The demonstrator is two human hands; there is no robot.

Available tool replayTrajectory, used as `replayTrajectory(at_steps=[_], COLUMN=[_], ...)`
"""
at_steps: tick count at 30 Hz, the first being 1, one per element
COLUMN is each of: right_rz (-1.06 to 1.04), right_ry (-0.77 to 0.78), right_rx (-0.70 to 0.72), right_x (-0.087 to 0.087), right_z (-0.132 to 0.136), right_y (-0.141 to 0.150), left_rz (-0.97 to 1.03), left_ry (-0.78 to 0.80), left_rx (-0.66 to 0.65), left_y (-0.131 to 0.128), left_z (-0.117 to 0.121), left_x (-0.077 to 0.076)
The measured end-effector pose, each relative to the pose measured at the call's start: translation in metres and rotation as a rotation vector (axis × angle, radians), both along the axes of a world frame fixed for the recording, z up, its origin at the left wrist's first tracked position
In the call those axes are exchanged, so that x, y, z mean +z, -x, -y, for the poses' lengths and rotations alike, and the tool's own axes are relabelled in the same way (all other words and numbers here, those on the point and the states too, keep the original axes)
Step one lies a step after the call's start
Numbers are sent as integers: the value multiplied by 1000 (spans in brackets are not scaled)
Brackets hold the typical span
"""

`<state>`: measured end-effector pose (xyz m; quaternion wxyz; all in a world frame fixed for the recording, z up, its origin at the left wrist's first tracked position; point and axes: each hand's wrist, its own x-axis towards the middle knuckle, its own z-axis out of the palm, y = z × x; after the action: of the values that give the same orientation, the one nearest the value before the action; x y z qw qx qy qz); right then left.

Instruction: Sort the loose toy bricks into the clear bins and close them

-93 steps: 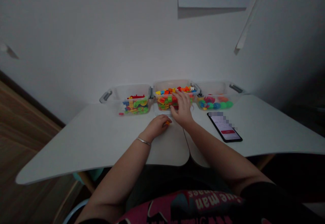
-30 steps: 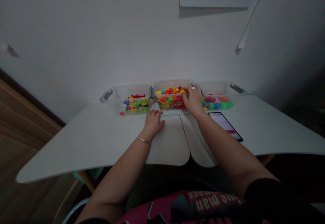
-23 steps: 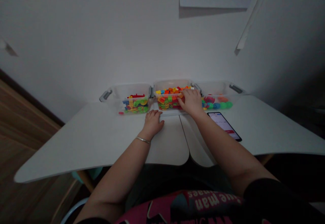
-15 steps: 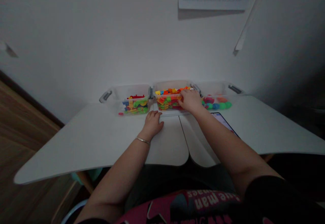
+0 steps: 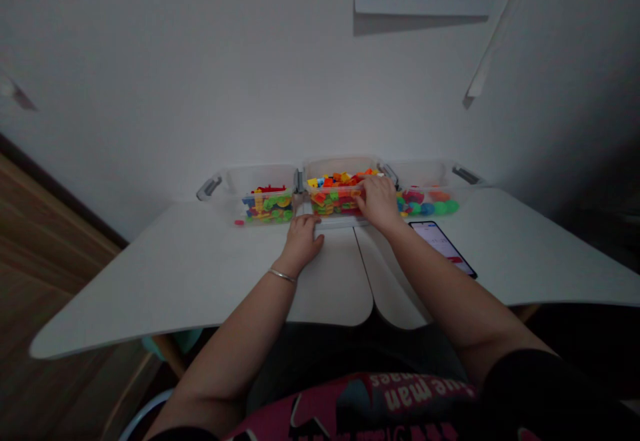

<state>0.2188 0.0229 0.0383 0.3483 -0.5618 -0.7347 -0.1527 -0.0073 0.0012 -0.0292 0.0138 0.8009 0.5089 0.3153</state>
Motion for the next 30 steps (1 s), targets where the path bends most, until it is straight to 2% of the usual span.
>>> replayTrajectory(at_steps=[6, 12, 18, 23, 27, 30], right_rz=[-86, -110, -86, -111, -141, -137], right_ry=[-15, -76, -151, -206, -226, -182], right_rx=[15, 48, 99, 125, 134, 147], right_x=[-2, -3, 4, 19, 28, 30], right_z=[4, 7, 26, 57, 83, 100], right_y=[2, 2, 2, 4, 4, 3], left_rz=[169, 461, 628, 668, 649, 595], left_ry=[-109, -204, -262, -327, -390, -401], left_rx=[-2, -24, -71, -91, -104, -79], left_y=[-2, -2, -3, -1, 1, 5], left_z=[-3, -7, -10, 1, 23, 42], left_x=[-2, -3, 2, 27, 56, 71])
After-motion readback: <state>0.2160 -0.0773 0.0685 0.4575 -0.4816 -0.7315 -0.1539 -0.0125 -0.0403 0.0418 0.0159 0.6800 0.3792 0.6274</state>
